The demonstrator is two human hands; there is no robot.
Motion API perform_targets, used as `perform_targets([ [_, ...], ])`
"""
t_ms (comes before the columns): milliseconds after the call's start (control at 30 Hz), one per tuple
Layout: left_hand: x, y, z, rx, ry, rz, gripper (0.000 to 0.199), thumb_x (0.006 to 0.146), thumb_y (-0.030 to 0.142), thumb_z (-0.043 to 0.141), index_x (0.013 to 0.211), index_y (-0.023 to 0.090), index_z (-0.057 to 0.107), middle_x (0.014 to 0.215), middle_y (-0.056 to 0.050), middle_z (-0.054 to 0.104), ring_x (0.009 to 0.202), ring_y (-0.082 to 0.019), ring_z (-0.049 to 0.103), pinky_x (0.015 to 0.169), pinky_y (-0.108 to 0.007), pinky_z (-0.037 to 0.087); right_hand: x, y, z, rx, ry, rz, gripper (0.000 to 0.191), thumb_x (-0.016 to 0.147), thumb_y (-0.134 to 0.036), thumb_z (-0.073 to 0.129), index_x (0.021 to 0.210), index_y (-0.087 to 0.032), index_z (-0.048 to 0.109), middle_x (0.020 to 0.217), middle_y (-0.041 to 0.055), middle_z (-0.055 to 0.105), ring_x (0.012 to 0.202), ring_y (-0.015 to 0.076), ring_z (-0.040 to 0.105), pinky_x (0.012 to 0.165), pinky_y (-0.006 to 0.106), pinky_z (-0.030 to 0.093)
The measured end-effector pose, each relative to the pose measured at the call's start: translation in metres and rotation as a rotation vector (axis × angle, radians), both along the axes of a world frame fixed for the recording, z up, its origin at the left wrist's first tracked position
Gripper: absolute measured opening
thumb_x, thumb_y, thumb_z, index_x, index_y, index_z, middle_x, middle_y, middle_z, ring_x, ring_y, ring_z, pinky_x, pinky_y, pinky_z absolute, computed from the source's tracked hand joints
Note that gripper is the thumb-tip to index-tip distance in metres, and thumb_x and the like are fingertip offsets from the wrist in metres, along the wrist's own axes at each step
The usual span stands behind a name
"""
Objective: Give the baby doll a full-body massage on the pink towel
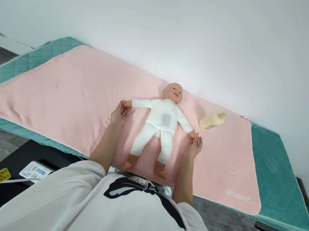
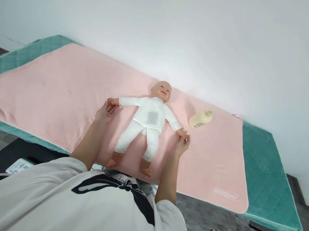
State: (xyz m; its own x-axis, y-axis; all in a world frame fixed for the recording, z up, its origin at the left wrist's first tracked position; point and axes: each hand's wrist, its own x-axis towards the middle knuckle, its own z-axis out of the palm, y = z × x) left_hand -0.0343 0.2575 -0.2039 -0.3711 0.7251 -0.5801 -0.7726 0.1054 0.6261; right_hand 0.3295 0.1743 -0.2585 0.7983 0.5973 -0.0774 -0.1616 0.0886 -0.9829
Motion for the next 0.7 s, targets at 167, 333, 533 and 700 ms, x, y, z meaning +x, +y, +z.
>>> perform_targets([
  [167,-0.004,0.001,0.001,-0.031,-0.058,-0.015,0.023,0.096,0.033,0.049,0.106,0.018,0.064,0.102,-0.010,0.071,0.092,-0.019,0.071,0.082,-0.037,0.061,0.002,0.000,-0.001,-0.004,-0.017,0.021,0.050,0.083,-0.031,0.057,0.128,-0.014,0.044,0.126,0.0103,0.059,0.119,0.0174,0.060,0.109,0.040,0.044],
  [333,-0.005,0.003,-0.002,-0.038,-0.019,-0.064,0.028,0.098,0.039,0.045,0.109,0.020,0.063,0.111,-0.011,0.069,0.094,-0.018,0.070,0.083,-0.037,0.060,-0.003,-0.003,0.007,-0.007,-0.060,0.023,0.054,0.082,-0.038,0.060,0.127,-0.012,0.045,0.125,0.0124,0.059,0.118,0.0189,0.060,0.107,0.040,0.046],
  [533,0.014,-0.013,0.009,0.060,0.282,-0.094,0.030,0.091,0.045,0.057,0.112,0.024,0.063,0.133,-0.010,0.060,0.115,-0.020,0.064,0.091,-0.030,0.055,-0.028,-0.010,0.040,0.029,-0.202,-0.027,0.061,0.084,-0.046,0.061,0.133,-0.013,0.046,0.133,0.0153,0.054,0.121,0.0213,0.057,0.105,0.040,0.047],
  [700,0.047,-0.035,0.032,0.293,0.545,-0.040,0.038,0.087,0.047,0.063,0.116,0.022,0.064,0.130,-0.009,0.063,0.122,-0.022,0.059,0.102,-0.036,0.048,-0.054,-0.014,0.078,0.077,-0.463,-0.010,0.048,0.089,-0.041,0.055,0.129,-0.015,0.053,0.131,0.0137,0.059,0.121,0.0213,0.058,0.104,0.040,0.048],
])
